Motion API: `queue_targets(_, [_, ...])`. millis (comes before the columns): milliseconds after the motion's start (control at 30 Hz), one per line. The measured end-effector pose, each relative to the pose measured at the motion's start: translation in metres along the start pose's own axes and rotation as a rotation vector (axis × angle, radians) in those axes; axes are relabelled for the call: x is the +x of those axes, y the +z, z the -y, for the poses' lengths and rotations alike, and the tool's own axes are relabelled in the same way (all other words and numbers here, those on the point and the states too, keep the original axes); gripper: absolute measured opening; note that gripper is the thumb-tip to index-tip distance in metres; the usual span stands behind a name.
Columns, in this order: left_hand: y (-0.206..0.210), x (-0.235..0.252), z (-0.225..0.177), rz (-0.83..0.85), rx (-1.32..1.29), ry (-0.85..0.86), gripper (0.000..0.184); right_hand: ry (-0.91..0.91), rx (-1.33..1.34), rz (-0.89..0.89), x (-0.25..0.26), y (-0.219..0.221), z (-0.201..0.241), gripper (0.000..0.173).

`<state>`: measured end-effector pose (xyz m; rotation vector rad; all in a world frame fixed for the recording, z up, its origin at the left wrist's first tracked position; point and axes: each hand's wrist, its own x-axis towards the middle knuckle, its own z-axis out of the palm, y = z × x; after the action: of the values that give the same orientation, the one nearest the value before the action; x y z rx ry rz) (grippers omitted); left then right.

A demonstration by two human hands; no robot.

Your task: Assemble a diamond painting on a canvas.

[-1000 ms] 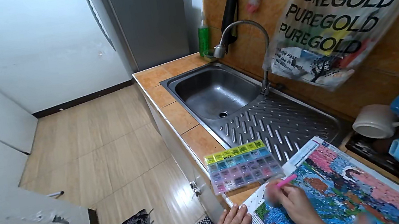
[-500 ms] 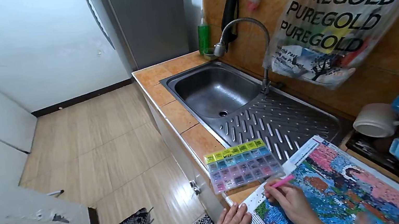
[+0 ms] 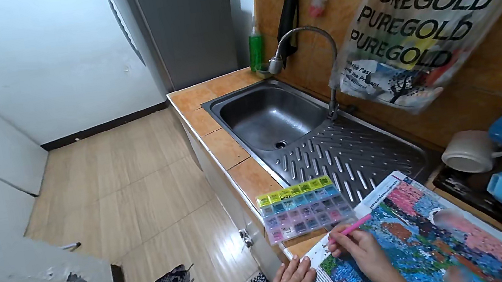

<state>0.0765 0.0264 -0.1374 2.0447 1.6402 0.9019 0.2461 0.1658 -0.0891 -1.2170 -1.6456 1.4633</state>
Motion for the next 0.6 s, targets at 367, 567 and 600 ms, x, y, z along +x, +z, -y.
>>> queue_targets(367, [0.009,-0.003,0.007,-0.076,0.044,0.046,0.052,0.196,0.493,-0.263,-0.035,-0.047,0.01,0.028])
queue_targets(567, [0.014,-0.004,0.012,-0.107,0.054,0.082,0.053,0.261,0.585,-0.311,-0.055,-0.054,0.01,0.033])
queue_targets(600, [0.015,-0.004,0.012,-0.112,0.063,0.085,0.053,0.268,0.592,-0.313,-0.057,-0.054,0.009,0.031])
